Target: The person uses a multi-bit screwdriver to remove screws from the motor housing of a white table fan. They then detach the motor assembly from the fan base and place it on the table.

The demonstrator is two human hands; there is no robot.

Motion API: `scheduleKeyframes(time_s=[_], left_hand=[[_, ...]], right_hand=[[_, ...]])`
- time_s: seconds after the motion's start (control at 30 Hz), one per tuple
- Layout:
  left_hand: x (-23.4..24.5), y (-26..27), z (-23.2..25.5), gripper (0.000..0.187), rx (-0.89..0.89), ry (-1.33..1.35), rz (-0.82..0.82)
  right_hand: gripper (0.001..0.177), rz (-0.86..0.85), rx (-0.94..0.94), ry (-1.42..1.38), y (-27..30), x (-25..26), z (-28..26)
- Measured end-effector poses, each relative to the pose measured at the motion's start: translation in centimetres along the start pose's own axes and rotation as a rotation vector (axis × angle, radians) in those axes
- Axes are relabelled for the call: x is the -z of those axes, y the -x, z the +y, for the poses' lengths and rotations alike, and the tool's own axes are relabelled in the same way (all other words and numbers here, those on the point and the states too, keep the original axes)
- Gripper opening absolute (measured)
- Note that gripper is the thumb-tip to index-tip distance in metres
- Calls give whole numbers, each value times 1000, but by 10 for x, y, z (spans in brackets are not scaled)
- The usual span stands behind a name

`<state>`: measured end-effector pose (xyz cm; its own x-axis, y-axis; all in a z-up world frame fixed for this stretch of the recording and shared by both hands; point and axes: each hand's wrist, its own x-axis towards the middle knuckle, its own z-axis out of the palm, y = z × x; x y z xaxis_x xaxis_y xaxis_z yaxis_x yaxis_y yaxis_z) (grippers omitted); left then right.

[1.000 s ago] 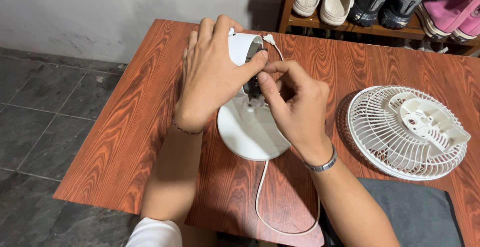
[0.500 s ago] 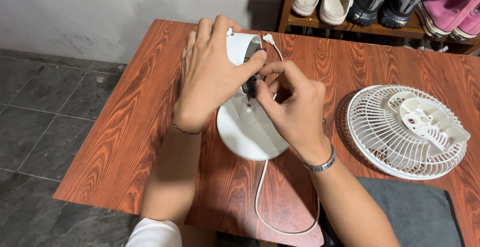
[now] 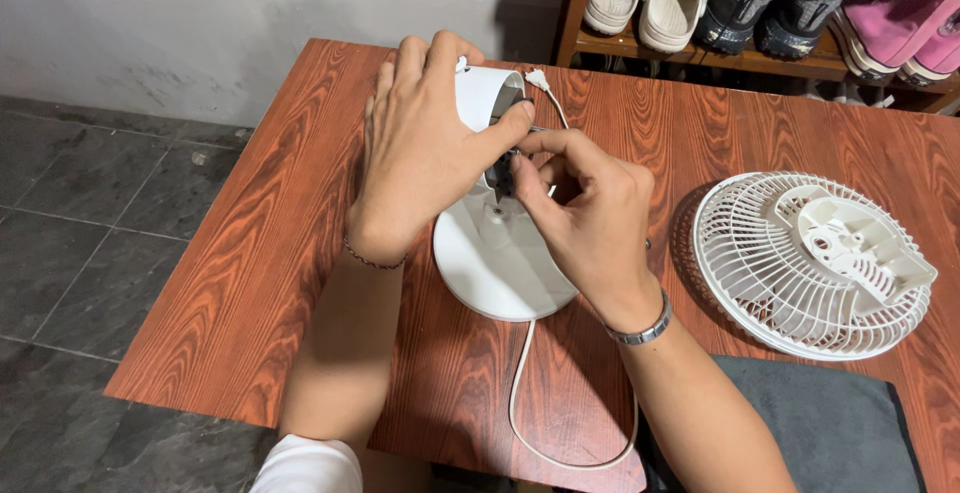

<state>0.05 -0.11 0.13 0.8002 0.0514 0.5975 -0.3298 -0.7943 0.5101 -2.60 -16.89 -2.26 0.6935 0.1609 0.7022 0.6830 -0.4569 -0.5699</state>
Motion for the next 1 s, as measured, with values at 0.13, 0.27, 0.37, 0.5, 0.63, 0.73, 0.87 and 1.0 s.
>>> scheduleKeyframes(time_s=[0.13, 0.27, 0.37, 0.5, 0.63, 0.73, 0.87, 1.0], left_hand=[[1, 0, -1, 56, -5, 4, -4], [0, 0, -1, 56, 8, 0, -6], [0, 1, -1, 56, 3, 3, 2], [0, 1, -2, 56, -4, 4, 1], [-1, 0, -3, 56, -11, 12, 4], [0, 0, -4, 56, -14, 17, 1], [0, 0, -6, 56, -14, 25, -10], [-4, -1, -14, 55, -39, 95, -17]], right_hand=[[18, -8, -53, -60, -1, 1, 0], [17, 2, -75, -72, -2, 3, 0], [9, -19, 1, -53, -2, 4, 0], [9, -24, 14, -35, -2, 5, 1], [8, -21, 2, -6, -2, 9, 3], [7, 14, 6, 3, -4, 13, 5], [7, 53, 35, 13, -8, 28, 3], [9, 42, 8, 43, -13, 52, -10]])
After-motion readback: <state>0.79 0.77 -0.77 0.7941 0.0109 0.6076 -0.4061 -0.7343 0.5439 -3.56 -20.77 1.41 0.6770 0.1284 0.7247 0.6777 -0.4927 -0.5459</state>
